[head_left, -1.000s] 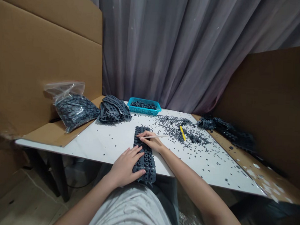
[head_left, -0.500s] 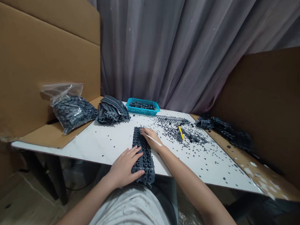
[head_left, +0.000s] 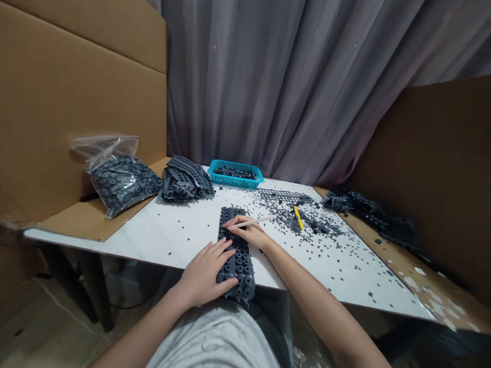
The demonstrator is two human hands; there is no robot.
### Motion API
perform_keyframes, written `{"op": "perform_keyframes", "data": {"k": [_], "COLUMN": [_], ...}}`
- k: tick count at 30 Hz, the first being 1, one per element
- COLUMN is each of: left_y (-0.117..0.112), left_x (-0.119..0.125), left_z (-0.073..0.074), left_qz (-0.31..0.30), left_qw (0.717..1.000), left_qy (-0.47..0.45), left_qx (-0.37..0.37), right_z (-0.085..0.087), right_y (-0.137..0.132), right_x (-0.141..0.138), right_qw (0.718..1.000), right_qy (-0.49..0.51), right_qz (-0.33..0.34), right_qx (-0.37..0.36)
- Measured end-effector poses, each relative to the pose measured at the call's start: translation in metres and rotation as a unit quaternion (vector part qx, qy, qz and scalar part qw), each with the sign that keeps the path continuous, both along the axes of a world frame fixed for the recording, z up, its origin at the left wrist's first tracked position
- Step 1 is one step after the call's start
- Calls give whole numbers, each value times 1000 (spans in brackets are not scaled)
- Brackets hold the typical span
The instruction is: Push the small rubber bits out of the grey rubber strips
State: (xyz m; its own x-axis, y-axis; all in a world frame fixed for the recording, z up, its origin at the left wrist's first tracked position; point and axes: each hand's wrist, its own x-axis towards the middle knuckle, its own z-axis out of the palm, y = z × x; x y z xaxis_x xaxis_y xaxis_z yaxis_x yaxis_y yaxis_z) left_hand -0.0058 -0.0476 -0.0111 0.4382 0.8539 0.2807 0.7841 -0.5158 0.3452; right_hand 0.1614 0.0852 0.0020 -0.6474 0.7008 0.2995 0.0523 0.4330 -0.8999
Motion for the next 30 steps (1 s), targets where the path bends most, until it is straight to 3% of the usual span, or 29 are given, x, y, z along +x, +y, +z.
{"op": "perform_keyframes", "data": {"k": [5,15,20,23,25,28,30], "left_y": [0,1,0,-3,-1,23,57], "left_x": [0,0,1,-1,-7,-19,-24], "left_z": [1,0,0,2,7,26,41], "left_qz": [1,-1,-1,-11,-27,-23,32], "left_qw": [1000,1000,1000,1000,998,994,996], "left_qy": [4,2,6,-10,-36,-85,-64], "left_qx": [-2,4,-4,-15,-38,-65,-48], "right_z": [2,5,2,2,4,9,10], "right_y": [-1,-2,3,14,24,36,43], "right_x": [1,1,-1,8,20,42,55], "right_qw": [999,968,958,954,938,873,833], "right_qy": [-17,-101,-111,-92,-75,-33,-16], "right_qz": [5,-9,-28,-110,-214,-390,-466], "right_qx": [37,230,263,263,263,291,298]}}
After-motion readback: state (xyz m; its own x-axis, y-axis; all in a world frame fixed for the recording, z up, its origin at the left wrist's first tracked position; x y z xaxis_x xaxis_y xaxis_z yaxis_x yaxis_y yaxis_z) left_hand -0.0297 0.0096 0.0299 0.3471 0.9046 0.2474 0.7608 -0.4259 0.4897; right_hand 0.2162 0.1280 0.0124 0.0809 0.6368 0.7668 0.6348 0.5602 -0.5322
